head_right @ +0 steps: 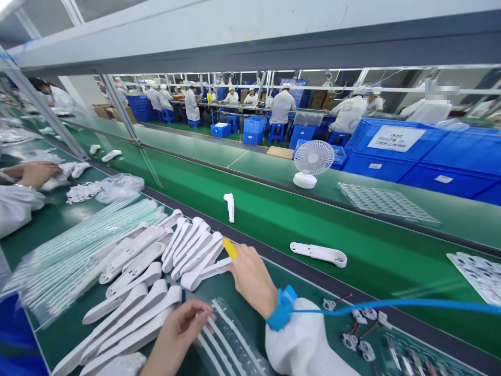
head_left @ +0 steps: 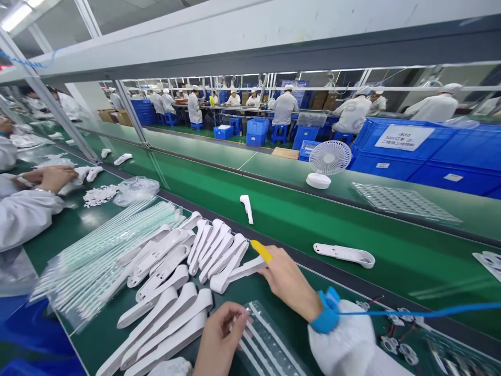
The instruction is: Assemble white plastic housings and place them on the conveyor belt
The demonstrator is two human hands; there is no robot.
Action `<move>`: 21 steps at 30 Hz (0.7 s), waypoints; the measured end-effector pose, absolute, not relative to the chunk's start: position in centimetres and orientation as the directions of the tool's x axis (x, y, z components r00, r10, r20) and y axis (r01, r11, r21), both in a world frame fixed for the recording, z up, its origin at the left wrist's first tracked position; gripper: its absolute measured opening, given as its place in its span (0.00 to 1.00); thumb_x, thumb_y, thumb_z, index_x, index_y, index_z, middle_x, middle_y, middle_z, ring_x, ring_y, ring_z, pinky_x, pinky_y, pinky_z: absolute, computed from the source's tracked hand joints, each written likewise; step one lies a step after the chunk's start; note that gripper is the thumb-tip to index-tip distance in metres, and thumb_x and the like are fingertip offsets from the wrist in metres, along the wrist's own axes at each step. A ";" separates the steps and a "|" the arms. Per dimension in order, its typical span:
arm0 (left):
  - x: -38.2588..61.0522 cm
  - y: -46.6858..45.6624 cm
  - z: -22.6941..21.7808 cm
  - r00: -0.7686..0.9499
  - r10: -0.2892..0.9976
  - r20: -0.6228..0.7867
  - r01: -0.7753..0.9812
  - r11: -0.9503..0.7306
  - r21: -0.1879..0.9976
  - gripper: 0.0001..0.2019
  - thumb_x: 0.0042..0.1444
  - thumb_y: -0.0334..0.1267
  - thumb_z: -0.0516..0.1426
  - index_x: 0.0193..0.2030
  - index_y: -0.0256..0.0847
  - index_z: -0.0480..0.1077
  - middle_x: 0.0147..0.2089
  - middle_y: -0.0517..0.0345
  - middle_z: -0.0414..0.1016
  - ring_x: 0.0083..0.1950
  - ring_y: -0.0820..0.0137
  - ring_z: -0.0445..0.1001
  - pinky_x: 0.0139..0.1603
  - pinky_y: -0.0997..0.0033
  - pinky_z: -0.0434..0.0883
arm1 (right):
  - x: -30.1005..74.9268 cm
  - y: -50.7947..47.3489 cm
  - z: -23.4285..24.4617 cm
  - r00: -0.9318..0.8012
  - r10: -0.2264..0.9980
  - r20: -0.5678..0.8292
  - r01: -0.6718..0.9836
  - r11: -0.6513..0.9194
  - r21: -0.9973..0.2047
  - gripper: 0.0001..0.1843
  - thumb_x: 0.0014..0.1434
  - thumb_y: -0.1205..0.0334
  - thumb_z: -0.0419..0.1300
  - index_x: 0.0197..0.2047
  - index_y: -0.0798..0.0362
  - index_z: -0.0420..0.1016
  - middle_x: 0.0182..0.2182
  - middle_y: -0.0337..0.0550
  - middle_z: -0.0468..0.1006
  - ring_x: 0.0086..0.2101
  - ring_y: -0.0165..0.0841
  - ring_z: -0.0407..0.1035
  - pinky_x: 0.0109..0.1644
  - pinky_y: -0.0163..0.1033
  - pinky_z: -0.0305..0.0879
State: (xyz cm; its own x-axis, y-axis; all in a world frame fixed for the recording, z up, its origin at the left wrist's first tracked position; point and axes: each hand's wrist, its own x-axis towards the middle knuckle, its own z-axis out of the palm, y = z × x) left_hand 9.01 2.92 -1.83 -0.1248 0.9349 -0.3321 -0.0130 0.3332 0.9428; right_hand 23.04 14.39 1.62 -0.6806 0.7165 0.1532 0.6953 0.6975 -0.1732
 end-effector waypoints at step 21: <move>11.9 2.9 -0.2 0.188 0.886 -0.424 -0.556 0.452 0.698 0.19 0.36 0.47 0.66 0.32 0.37 0.72 0.31 0.53 0.76 0.37 0.62 0.74 0.38 0.67 0.69 | 29.1 7.6 1.8 -0.522 0.775 -0.357 0.099 -0.360 -0.928 0.16 0.44 0.50 0.63 0.26 0.56 0.72 0.25 0.41 0.73 0.27 0.30 0.67 0.35 0.35 0.61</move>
